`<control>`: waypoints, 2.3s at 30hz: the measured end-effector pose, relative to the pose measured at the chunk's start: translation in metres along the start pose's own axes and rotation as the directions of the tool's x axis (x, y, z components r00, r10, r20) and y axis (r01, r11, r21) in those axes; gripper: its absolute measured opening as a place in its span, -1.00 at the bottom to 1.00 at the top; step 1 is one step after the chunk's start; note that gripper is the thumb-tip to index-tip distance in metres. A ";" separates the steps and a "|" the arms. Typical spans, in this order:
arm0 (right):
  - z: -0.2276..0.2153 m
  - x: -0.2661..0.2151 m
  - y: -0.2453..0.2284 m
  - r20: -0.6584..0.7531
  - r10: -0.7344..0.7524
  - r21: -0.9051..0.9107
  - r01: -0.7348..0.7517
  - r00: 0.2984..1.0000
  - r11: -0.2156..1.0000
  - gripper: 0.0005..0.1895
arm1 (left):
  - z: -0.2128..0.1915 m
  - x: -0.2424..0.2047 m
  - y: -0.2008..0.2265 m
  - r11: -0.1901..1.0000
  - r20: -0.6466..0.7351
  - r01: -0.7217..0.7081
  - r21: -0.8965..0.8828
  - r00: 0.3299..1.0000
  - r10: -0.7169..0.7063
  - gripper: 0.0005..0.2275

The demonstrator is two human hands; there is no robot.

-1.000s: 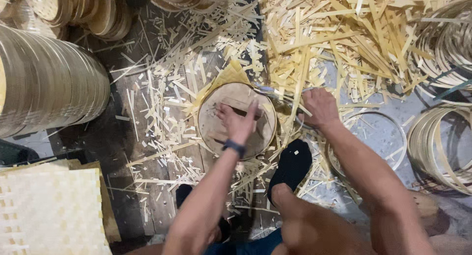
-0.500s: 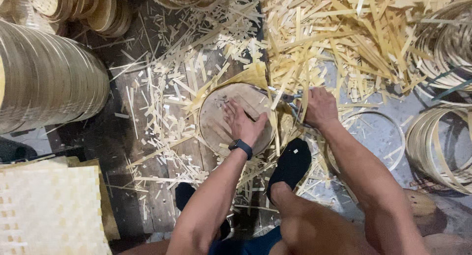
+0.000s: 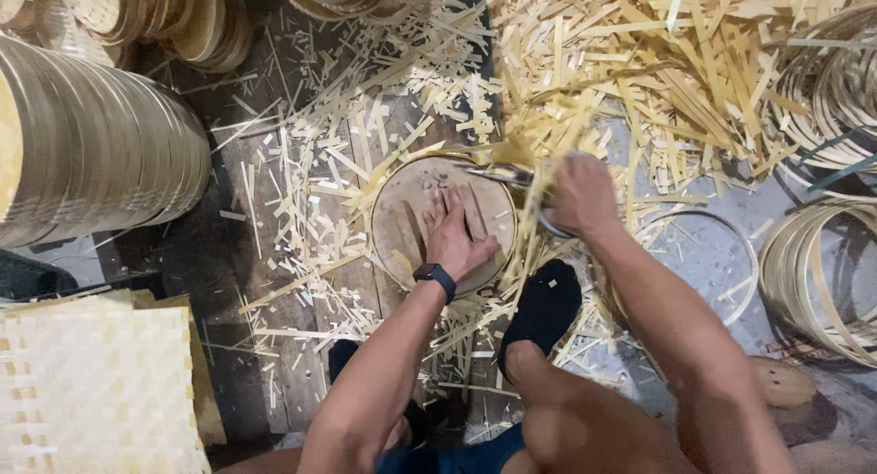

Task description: The person places a woven bamboo square over a round frame, trims the excess material using shears, and fits the woven part into the frame.

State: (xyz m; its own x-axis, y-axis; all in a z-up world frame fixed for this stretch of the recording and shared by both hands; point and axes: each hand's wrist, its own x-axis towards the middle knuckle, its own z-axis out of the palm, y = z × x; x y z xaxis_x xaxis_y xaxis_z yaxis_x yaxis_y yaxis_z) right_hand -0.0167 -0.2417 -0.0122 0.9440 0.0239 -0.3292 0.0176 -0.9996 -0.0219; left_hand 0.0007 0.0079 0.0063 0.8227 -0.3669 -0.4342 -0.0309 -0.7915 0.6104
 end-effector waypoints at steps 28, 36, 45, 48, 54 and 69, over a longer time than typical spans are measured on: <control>0.039 -0.054 0.001 -0.162 0.116 0.307 -0.062 0.980 0.950 -0.52 | 0.038 -0.017 -0.028 0.973 -0.040 -0.147 -0.181 0.989 0.142 -0.06; 0.020 -0.012 -0.014 0.053 0.116 0.090 -0.120 0.992 0.989 -0.65 | 0.030 -0.017 -0.024 0.978 -0.002 -0.147 -0.147 0.989 0.149 -0.03; 0.020 -0.028 0.014 -0.224 -0.043 0.106 0.068 0.974 0.992 -0.57 | 0.002 -0.022 -0.031 0.970 0.198 -0.241 -0.040 0.949 0.244 -0.10; 0.013 -0.016 -0.002 0.203 0.086 0.101 -0.108 0.975 0.989 -0.63 | -0.002 -0.021 -0.030 0.970 0.231 -0.242 -0.039 0.942 0.244 -0.09; 0.016 0.005 -0.006 0.070 0.001 0.036 -0.004 0.998 0.999 -0.59 | -0.012 -0.020 -0.025 0.968 0.282 -0.246 -0.045 0.927 0.248 -0.06; 0.052 -0.024 0.081 0.213 0.683 0.480 -0.684 0.699 0.550 -0.64 | -0.066 0.081 -0.026 0.809 -0.344 -0.442 0.387 0.745 0.571 -0.77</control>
State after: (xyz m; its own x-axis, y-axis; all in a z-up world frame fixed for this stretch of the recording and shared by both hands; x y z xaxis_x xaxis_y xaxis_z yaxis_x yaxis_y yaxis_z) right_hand -0.0549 -0.3229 -0.0551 0.6015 -0.6626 -0.4463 -0.7938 -0.5586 -0.2404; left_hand 0.1054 0.0311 -0.0005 0.7907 -0.5577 0.2526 -0.6081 -0.6677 0.4294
